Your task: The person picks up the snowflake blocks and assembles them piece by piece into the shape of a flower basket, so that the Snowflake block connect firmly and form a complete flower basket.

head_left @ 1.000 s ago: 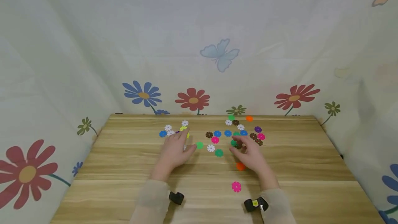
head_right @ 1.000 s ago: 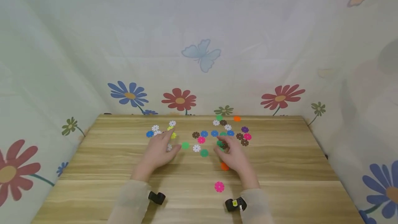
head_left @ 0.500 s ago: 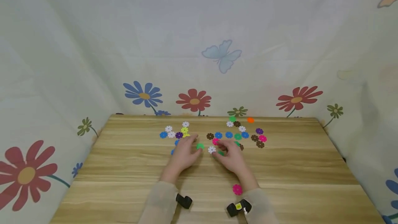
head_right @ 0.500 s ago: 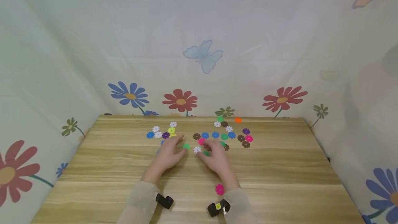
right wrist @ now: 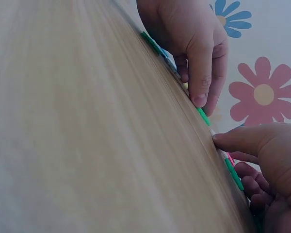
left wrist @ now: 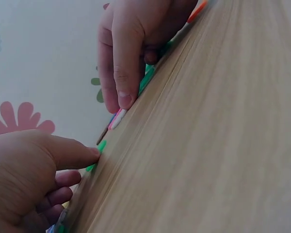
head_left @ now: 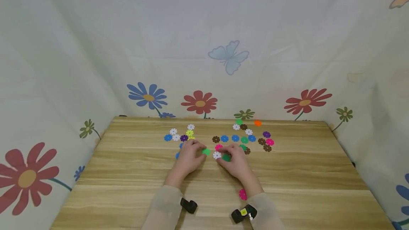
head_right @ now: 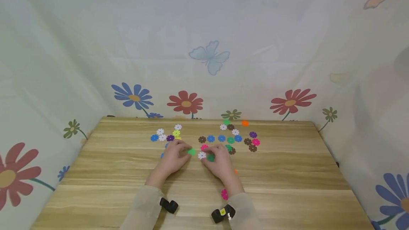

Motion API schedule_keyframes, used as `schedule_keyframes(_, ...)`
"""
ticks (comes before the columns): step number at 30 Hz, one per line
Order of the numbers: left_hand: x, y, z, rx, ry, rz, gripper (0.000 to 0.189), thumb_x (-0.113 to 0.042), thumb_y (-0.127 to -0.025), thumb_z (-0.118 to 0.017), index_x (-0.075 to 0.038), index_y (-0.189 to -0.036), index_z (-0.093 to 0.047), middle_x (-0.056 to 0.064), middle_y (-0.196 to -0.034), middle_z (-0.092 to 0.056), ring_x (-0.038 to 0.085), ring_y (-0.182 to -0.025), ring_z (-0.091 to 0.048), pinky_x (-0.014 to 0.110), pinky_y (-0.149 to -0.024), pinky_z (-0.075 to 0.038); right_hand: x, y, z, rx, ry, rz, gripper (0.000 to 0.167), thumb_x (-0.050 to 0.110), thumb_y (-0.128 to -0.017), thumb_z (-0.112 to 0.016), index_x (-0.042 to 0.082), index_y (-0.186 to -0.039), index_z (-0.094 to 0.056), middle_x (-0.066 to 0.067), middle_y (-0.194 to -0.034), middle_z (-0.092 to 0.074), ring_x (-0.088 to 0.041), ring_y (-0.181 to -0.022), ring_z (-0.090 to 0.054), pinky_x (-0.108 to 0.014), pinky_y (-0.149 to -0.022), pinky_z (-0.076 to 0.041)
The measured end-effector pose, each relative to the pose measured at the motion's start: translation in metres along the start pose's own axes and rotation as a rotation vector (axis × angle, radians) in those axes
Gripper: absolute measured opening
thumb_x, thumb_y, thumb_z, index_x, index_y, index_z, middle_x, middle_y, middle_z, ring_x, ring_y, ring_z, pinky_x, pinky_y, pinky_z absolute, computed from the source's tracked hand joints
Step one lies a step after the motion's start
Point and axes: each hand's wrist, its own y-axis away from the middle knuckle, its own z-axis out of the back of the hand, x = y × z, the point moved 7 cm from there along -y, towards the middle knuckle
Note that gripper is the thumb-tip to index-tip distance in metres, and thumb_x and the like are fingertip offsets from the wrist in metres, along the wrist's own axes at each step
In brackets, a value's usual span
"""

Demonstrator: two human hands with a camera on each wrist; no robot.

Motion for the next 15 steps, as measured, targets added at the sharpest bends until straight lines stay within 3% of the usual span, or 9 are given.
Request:
schedule_keyframes(8, -0.0014, 0.0007, -0.0018, 0.029, 0.014, 0.004, 0.024, -0.016, -0.092, -0.087, -0.011, -0.114, -0.080, 0.011, -0.129, -0.068, 0.039, -0.129, -0.054, 0.059, -0.114, -0.042, -0.0032, 0.0022, -0.0018, -0.001, 0.024, -0.041, 0.035, 0.029, -0.088, -0.094, 0.011, -0.115, -0.080, -0.005, -0.116, -0.068, -0.023, -0.106, -0.062, -0.044, -0.094, -0.055)
schedule_keyframes(15, 0.0003, 0.0002, -0.0018, 0.029, 0.027, 0.014, 0.024, -0.017, -0.091, -0.087, -0.012, -0.114, -0.080, 0.011, -0.130, -0.068, 0.039, -0.131, -0.052, 0.060, -0.116, -0.041, 0.0035, 0.0027, -0.0005, -0.021, 0.001, -0.008, 0.027, 0.023, -0.090, -0.092, 0.010, -0.112, -0.084, -0.007, -0.115, -0.071, -0.029, -0.111, -0.062, -0.051, -0.098, -0.052)
